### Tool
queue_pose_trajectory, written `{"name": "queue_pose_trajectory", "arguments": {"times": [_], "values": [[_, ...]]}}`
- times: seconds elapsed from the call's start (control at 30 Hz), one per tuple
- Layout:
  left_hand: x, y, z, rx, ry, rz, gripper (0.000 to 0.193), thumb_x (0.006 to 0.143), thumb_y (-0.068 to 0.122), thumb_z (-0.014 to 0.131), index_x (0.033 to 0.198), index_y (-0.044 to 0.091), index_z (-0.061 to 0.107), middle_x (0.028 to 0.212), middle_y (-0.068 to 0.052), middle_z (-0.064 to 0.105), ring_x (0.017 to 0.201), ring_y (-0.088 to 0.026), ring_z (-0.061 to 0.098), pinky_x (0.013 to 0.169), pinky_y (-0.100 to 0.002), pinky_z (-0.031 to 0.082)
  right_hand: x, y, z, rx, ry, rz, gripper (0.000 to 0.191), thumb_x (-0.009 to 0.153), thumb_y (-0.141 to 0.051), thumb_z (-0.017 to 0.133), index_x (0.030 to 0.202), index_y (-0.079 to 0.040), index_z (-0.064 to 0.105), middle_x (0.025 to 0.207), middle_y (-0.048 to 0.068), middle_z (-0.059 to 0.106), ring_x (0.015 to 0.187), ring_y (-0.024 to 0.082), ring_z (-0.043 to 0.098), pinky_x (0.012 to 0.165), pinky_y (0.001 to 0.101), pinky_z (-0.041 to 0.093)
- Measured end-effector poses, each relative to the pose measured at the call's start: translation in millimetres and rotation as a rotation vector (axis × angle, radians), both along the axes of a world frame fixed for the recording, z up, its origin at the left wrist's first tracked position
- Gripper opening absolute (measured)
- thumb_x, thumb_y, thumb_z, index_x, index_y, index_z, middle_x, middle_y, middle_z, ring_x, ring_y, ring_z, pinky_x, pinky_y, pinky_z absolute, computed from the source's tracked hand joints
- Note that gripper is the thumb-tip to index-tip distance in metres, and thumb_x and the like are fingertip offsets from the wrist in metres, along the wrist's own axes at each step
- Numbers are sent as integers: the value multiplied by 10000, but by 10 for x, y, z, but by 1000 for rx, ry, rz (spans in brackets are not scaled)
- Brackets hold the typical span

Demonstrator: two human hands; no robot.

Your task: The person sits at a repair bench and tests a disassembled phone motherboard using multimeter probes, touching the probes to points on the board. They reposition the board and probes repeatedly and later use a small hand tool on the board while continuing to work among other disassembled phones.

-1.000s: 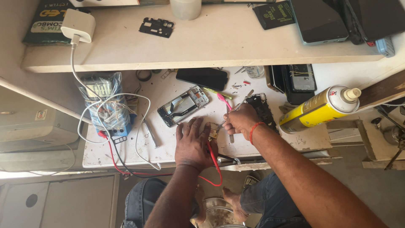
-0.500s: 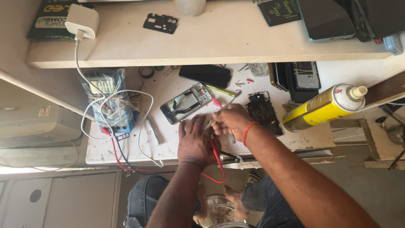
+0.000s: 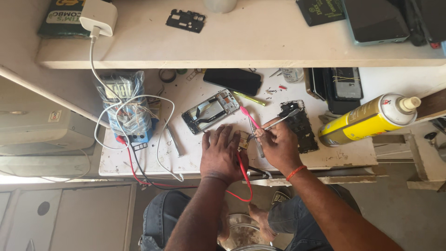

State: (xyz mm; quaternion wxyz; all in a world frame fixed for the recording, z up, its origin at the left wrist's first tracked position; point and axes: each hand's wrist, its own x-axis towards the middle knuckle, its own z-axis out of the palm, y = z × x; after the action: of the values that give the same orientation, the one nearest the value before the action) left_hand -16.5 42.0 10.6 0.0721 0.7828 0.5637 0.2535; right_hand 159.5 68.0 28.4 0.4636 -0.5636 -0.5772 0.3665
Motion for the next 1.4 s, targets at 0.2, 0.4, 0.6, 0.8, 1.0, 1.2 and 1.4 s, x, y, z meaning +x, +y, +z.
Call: {"name": "queue_pose_trajectory", "arguments": {"times": [0.2,0.4,0.6,0.8,1.0,1.2,1.4], "values": [[3,-3,-4,24,-15,-1,587,802,359,644,1310,66,657,1434,-182,545,1405,-344,448,1173,-612,253,-26,-24,-46,104,-75,7,113,950,-40,705,999,-10,607,899,105,776,869,99,749,729,259,614],[-3,-3,-13,37,-13,-2,588,797,355,653,1311,69,655,1436,-183,544,1405,-346,450,1168,-615,256,-26,-38,17,165,-207,58,127,944,-111,723,975,-50,616,846,100,754,818,169,770,690,301,609],[-9,0,-15,15,-13,-6,618,769,354,658,1320,74,652,1440,-179,540,1409,-339,443,1171,-609,256,29,-34,174,435,-543,283,72,898,-108,704,931,-116,641,807,96,719,754,319,720,662,420,570],[-8,5,-21,9,6,-2,620,767,358,660,1319,73,655,1443,-191,532,1403,-345,433,1164,-602,244,4,70,178,266,-610,263,102,879,-133,751,899,-97,657,742,140,709,694,335,717,637,426,563],[-3,-2,-23,14,-8,-7,579,791,362,652,1287,66,671,1447,-173,537,1411,-343,438,1181,-602,239,-16,470,228,-138,-360,134,180,857,-134,772,884,-25,632,736,131,763,653,196,769,593,333,592],[-5,5,-49,37,5,-1,596,783,361,657,1303,71,664,1455,-176,535,1406,-344,441,1187,-594,244,-144,730,344,-677,-155,119,160,882,-98,734,892,21,628,708,118,713,571,183,697,484,340,575],[-16,12,-50,34,-21,-9,604,772,367,652,1317,106,649,1468,-159,532,1417,-341,433,1189,-596,229,-299,588,278,-433,-359,138,218,878,-128,779,913,20,623,772,140,733,656,202,722,569,357,589]]}}
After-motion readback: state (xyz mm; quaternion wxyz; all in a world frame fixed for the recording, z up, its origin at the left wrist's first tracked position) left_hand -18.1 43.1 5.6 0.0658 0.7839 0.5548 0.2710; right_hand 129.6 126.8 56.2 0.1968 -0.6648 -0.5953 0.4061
